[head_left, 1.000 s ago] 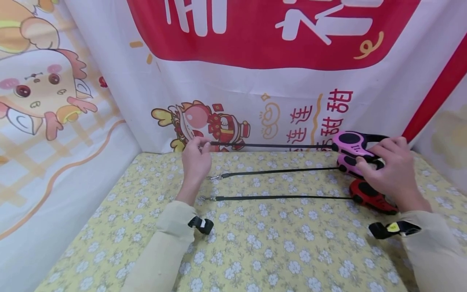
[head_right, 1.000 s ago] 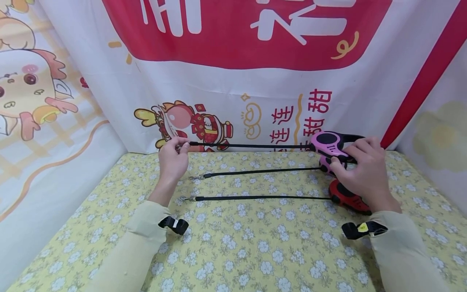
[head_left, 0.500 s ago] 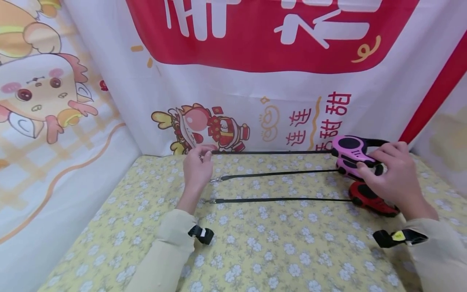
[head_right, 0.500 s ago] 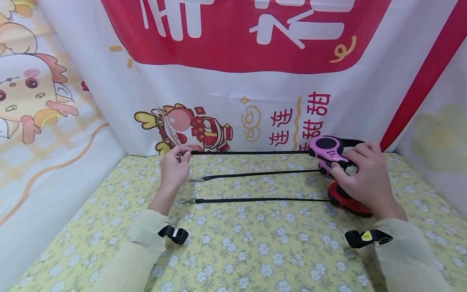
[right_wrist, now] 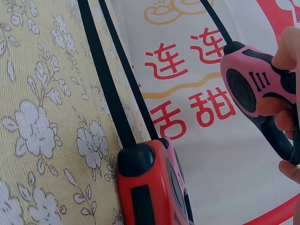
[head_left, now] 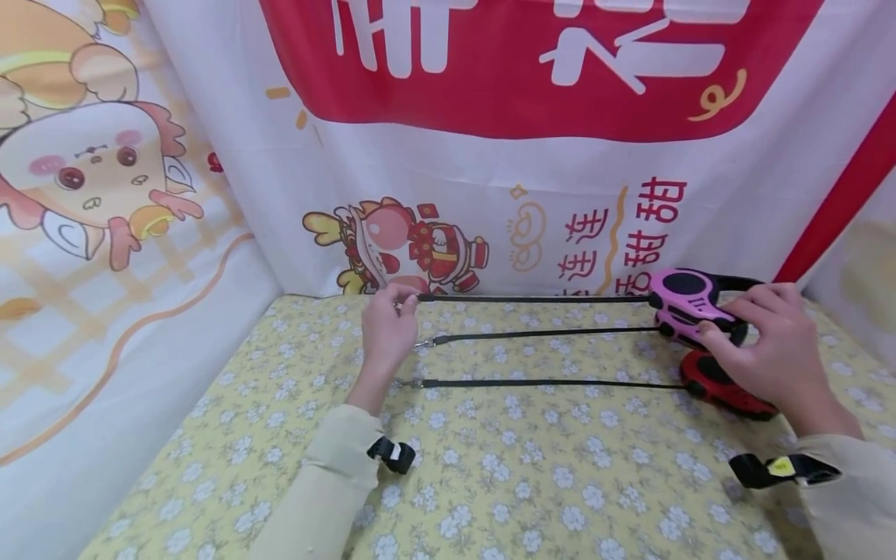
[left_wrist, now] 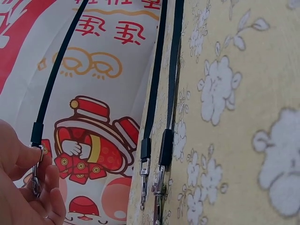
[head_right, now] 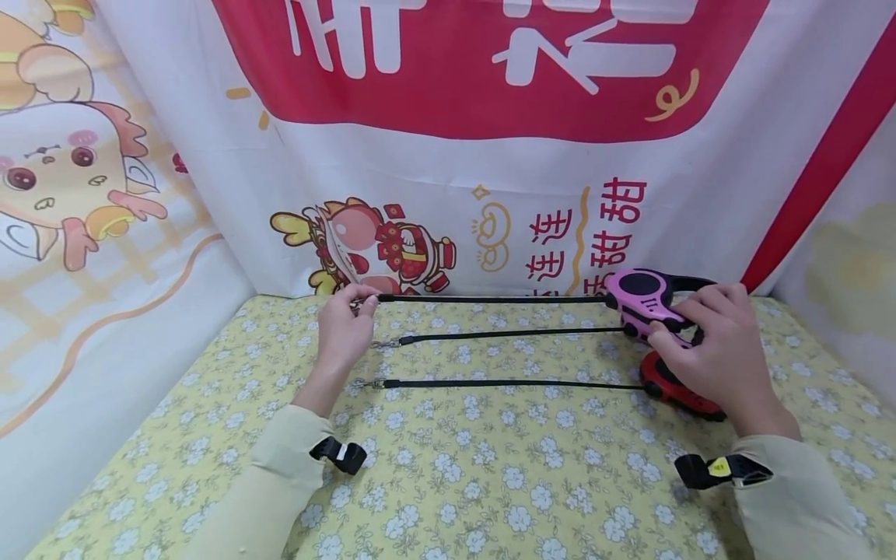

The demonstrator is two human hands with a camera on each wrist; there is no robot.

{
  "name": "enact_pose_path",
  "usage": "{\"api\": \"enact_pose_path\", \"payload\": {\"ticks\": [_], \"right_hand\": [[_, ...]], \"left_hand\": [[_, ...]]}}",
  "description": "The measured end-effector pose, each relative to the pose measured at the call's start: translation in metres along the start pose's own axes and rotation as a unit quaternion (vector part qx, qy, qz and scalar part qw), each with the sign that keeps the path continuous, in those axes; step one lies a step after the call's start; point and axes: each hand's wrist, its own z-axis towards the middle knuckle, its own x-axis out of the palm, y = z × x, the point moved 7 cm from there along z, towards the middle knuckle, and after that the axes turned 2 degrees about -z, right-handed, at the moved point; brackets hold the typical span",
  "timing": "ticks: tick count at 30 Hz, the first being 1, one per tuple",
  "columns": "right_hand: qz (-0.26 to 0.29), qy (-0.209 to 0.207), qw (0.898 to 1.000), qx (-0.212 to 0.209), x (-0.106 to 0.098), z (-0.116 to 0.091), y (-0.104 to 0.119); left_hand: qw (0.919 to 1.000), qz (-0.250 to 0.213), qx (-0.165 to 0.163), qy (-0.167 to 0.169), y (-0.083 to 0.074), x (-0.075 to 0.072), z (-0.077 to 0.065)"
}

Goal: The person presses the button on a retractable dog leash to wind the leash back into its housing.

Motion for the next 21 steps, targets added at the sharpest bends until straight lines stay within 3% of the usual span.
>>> {"api": "enact_pose_path", "payload": {"ticks": [9,21], "right_hand": [[0.018,-0.024,0.999,-0.030,-0.0005,0.0020,0.0031],[0.008,-0.020,1.000,-0.015,-0.0039,0.0013,0.0031]], "left_hand": [[0.9998,-0.019,-0.005,0.002,-0.0017,-0.0013,0.0006],[0.9997,-0.013,0.020,-0.005,-0.0062,0.0025,-0.0031]]}}
